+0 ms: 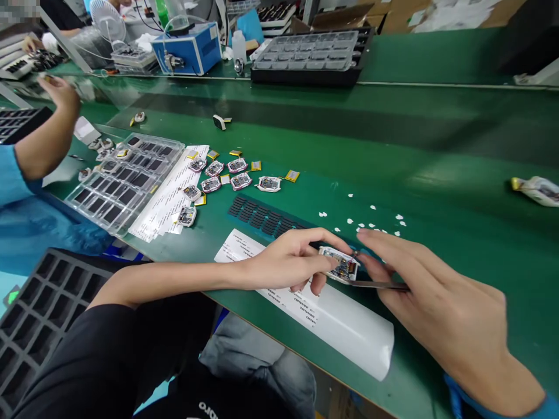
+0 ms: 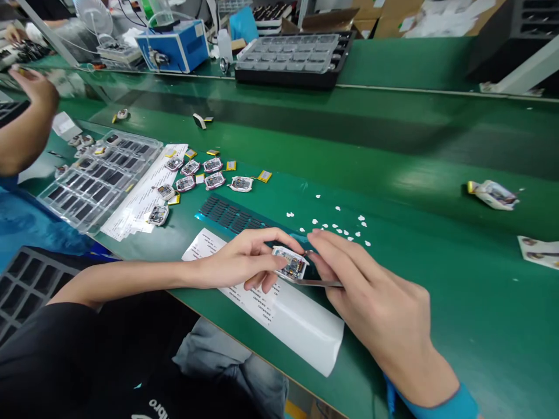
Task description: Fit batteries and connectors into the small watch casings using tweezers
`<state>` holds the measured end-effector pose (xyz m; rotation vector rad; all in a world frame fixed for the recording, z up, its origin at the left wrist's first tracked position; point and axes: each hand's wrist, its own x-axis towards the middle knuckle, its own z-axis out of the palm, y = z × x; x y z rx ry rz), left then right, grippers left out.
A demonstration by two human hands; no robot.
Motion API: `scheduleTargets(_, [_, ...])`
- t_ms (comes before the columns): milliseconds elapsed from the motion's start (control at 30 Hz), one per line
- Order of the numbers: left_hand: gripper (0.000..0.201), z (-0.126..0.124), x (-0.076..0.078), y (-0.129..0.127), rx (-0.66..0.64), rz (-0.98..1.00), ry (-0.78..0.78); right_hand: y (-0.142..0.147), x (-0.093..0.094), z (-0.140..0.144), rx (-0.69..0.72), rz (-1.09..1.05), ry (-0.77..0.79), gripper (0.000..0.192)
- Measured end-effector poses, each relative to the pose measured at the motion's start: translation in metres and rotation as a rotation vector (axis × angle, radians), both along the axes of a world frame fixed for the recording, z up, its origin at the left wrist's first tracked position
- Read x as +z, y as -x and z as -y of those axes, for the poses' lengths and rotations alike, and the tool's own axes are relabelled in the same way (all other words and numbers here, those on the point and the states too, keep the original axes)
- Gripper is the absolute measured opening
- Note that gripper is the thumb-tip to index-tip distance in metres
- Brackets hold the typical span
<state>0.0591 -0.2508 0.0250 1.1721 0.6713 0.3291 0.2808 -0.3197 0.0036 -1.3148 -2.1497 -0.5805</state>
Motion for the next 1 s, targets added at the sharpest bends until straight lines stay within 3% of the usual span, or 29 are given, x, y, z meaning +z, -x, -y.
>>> scheduleTargets(267, [0.022, 0.003, 0.000, 0.002, 0.015, -0.005, -0.056, -0.003, -0.005, 0.010, 0.046, -0.049, 0.051, 0.077])
scheduleTargets(400, [0.014, 0.006, -0.006, 0.003, 0.045, -0.032, -0.168, 0.001, -0.009, 0.016, 0.084, -0.058, 0.040, 0.069])
scheduleTargets(567, [0.018, 0.011, -0.013, 0.002, 0.033, -0.039, -0.271, 0.014, 0.000, 0.024, 0.119, -0.047, 0.144, 0.062])
scheduleTargets(667, [0.019, 0.013, -0.014, 0.003, 0.012, -0.025, -0.295, 0.017, 0.004, 0.026, 0.087, -0.018, 0.190, 0.063])
scheduleTargets(900, [0.017, 0.014, -0.012, 0.004, 0.015, -0.056, -0.442, 0.015, -0.003, 0.023, 0.102, 0.052, 0.135, 0.067])
scheduleTargets(1000, [0.012, 0.014, -0.010, 0.004, 0.007, -0.116, -0.578, 0.014, -0.007, 0.022, 0.129, -0.082, 0.236, 0.070])
